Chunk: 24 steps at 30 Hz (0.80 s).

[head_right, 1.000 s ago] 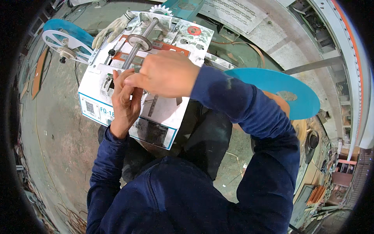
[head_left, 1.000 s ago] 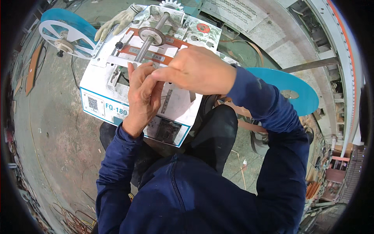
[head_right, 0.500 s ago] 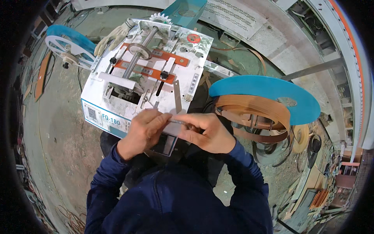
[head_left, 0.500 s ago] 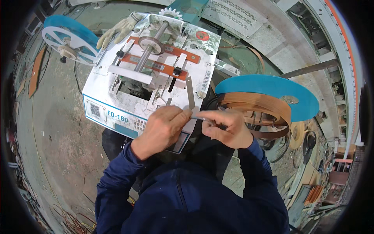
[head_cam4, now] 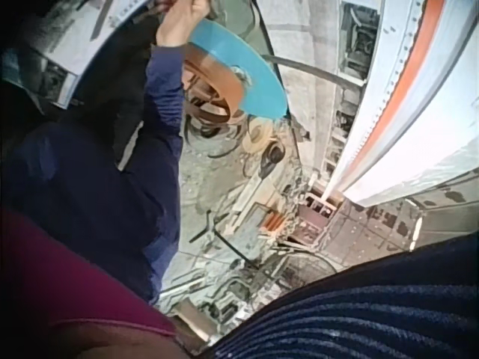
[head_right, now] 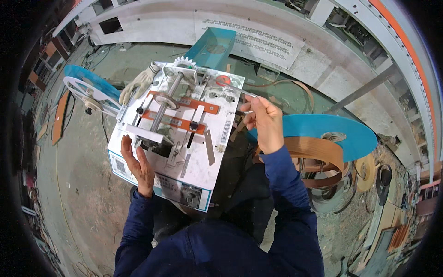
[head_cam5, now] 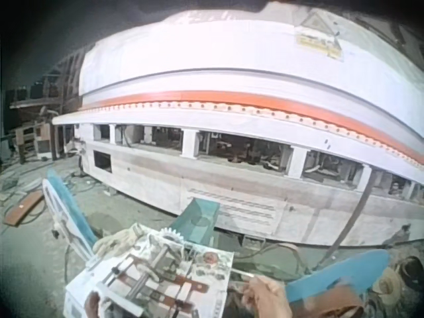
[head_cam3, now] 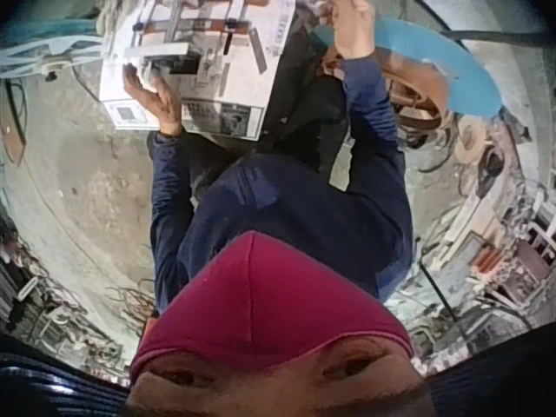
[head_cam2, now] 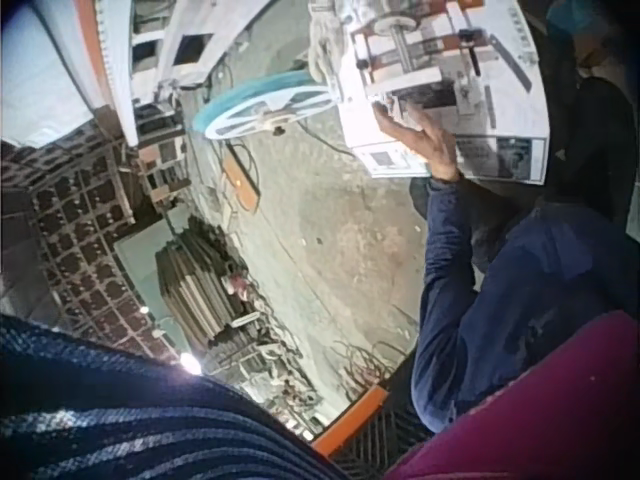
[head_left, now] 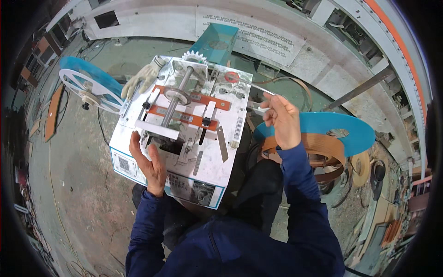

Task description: Adjusting and using a manual edge banding machine for a wooden board.

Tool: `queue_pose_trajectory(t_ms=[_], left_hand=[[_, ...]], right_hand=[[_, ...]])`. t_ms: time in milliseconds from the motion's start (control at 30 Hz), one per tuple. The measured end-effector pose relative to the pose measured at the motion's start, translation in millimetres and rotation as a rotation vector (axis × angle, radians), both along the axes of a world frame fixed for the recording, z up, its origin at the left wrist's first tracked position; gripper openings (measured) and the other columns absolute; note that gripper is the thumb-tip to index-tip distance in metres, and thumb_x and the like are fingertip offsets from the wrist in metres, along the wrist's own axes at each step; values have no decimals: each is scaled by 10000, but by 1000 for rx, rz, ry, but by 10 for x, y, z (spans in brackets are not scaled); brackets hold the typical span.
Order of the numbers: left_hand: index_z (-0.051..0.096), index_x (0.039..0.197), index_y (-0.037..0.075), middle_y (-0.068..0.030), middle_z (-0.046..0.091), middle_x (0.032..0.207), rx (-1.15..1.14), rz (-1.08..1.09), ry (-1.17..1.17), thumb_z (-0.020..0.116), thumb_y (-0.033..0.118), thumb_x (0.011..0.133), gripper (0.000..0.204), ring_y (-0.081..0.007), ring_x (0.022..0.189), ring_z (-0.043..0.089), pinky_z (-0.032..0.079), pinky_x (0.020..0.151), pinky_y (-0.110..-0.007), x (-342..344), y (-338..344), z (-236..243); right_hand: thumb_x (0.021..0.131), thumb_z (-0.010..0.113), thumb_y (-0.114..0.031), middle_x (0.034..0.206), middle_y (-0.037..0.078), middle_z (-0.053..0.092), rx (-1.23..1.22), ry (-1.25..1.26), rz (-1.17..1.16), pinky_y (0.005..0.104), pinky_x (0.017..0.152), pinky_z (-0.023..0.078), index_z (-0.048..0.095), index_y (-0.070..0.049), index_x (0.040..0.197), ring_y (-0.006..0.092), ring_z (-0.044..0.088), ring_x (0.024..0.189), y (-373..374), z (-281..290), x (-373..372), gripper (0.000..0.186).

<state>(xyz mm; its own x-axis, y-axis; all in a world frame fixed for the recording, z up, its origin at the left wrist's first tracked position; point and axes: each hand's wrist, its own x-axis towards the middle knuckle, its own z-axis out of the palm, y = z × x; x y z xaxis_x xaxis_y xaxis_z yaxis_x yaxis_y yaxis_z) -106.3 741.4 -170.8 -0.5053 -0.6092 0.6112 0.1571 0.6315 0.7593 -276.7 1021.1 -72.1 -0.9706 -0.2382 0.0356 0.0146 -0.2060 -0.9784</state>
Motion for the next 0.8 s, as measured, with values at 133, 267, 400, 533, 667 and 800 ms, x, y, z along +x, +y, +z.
queue_pose_trajectory(t_ms=[133,267,400,533,667,800], left_hand=[[331,1400,-49,-197,410,1360,13,34,-74,471,190,988,496,-306,1270,402,281,1082,-380,-83,-109,-280],[363,1376,-52,-200,438,1323,-1,36,-108,470,187,980,475,-305,1244,427,314,1059,-379,-94,-114,-235],[388,1356,-53,-193,457,1295,47,29,-93,475,188,975,459,-299,1212,448,331,1047,-371,-112,-101,-246],[396,1351,-52,-187,463,1288,10,37,-118,477,178,971,452,-294,1200,458,341,1042,-370,-108,-136,-290],[407,1342,-49,-180,474,1274,23,35,-107,481,177,967,443,-283,1182,471,365,1023,-366,-124,-105,-237],[419,1336,-46,-175,483,1268,30,23,-95,480,175,967,435,-281,1161,483,374,1011,-367,-111,-127,-281]], right_hand=[[982,536,-235,919,39,654,-117,-175,-56,222,541,432,623,-18,1140,92,569,659,-186,-281,-323,282],[979,545,-230,906,40,654,-167,-235,-136,240,486,427,628,-24,1131,112,571,634,-408,-515,-584,269],[950,572,-242,930,32,639,-175,-244,-186,251,542,445,627,-44,1131,113,577,683,-572,-653,-727,274],[928,576,-221,842,59,680,284,-182,-52,238,479,420,636,-8,1054,95,570,585,-649,-726,-791,255],[904,569,-186,763,119,695,553,-92,93,221,428,379,636,43,967,86,561,525,-591,-863,-726,246],[903,573,-191,766,130,698,377,-187,123,208,423,369,643,28,940,86,554,521,-529,-792,-688,232]])
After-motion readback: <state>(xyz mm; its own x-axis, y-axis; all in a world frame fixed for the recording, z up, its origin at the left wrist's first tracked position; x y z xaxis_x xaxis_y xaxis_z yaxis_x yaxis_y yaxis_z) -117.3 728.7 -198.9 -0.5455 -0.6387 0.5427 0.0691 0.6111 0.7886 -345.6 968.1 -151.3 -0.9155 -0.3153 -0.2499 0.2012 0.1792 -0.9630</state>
